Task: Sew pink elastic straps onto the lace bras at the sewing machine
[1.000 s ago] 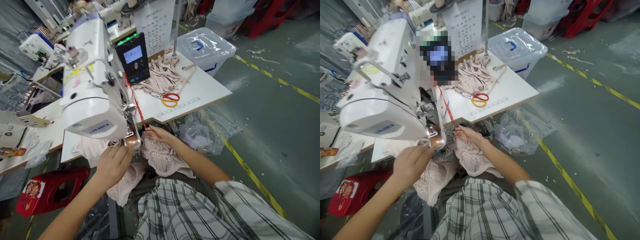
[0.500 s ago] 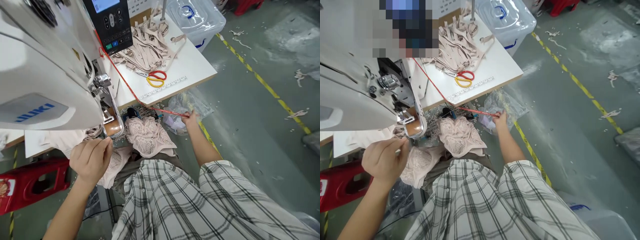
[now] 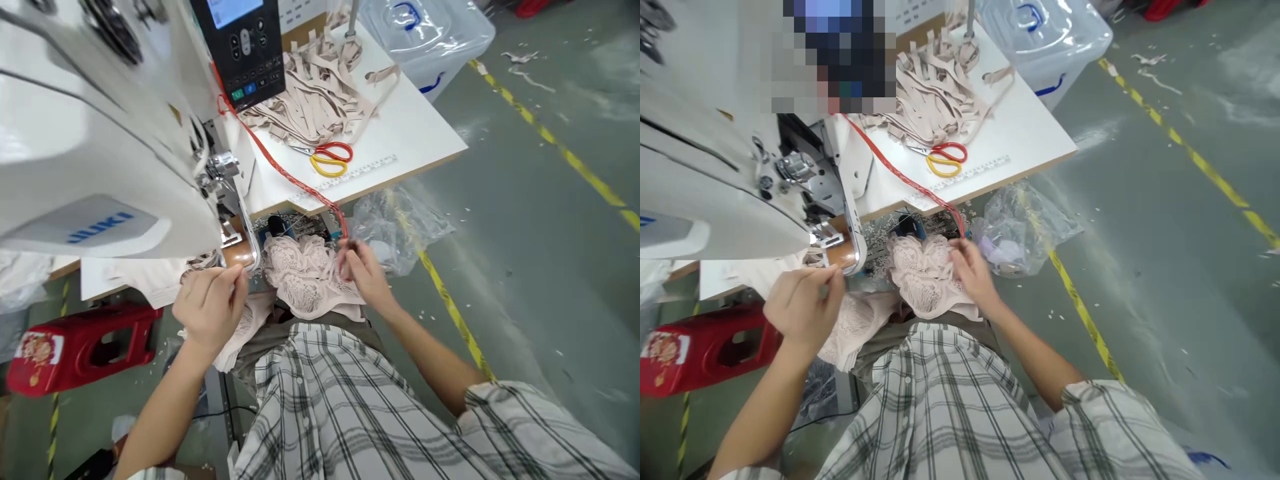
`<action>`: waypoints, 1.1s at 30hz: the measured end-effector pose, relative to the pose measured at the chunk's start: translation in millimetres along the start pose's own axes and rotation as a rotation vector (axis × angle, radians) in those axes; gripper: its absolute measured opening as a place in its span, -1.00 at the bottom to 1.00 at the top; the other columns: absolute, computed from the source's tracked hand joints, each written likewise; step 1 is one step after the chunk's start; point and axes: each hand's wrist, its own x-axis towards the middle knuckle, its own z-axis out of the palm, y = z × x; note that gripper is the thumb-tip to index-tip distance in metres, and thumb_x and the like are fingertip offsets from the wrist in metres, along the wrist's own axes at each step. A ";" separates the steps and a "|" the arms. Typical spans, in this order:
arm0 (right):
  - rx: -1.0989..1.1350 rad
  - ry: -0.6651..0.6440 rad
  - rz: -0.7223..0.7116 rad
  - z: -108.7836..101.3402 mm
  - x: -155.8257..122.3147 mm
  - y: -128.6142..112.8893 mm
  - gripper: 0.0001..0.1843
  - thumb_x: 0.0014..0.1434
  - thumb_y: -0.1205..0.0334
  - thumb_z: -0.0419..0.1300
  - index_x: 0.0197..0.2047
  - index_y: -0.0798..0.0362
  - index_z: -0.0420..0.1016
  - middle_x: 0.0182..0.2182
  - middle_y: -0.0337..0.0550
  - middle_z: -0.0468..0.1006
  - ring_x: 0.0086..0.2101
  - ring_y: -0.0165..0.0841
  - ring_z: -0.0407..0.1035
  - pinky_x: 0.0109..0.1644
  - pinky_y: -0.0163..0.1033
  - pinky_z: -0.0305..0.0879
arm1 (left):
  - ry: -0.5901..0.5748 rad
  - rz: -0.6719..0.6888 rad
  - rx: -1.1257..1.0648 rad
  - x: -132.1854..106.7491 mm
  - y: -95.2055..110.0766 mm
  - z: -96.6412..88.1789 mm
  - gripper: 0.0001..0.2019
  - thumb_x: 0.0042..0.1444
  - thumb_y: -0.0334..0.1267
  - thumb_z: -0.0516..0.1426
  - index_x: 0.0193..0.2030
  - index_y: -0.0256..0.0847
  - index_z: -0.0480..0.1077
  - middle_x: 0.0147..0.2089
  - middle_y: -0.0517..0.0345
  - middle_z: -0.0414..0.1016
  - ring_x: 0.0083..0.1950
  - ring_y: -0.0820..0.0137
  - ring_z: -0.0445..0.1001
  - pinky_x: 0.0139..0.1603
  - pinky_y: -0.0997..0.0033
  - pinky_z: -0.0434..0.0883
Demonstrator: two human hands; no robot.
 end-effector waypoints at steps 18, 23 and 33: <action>0.415 -0.576 0.183 127.6 -43.9 -58.5 -0.57 0.30 -0.20 0.09 -0.18 0.04 0.37 -0.55 -0.39 0.25 -0.63 -0.58 -0.14 -0.55 -0.33 -0.25 | -0.012 -0.421 -0.131 -1.3 1.9 -5.1 -0.92 0.18 -0.36 0.20 -0.35 -0.20 0.48 -0.40 0.17 0.53 -0.35 0.43 0.46 -0.26 0.43 0.35; 0.368 -0.580 0.238 121.4 -41.5 -55.2 -0.53 0.26 -0.24 0.11 -0.16 0.04 0.39 -0.53 -0.38 0.28 -0.63 -0.58 -0.15 -0.54 -0.33 -0.20 | 0.001 -0.839 -0.178 0.8 -9.1 3.9 -0.80 0.15 -0.19 0.21 -0.46 -0.20 0.47 -0.51 0.26 0.40 -0.44 0.46 0.37 -0.39 0.45 0.27; 0.364 -0.528 0.249 124.7 -36.4 -53.0 -0.59 0.20 -0.17 0.21 -0.22 0.03 0.34 -0.56 -0.43 0.24 -0.64 -0.59 -0.15 -0.55 -0.34 -0.24 | 0.019 -0.967 -0.314 13.4 -5.3 7.7 -0.74 0.11 -0.19 0.23 -0.55 -0.20 0.35 -0.57 0.30 0.29 -0.48 0.48 0.27 -0.38 0.44 0.25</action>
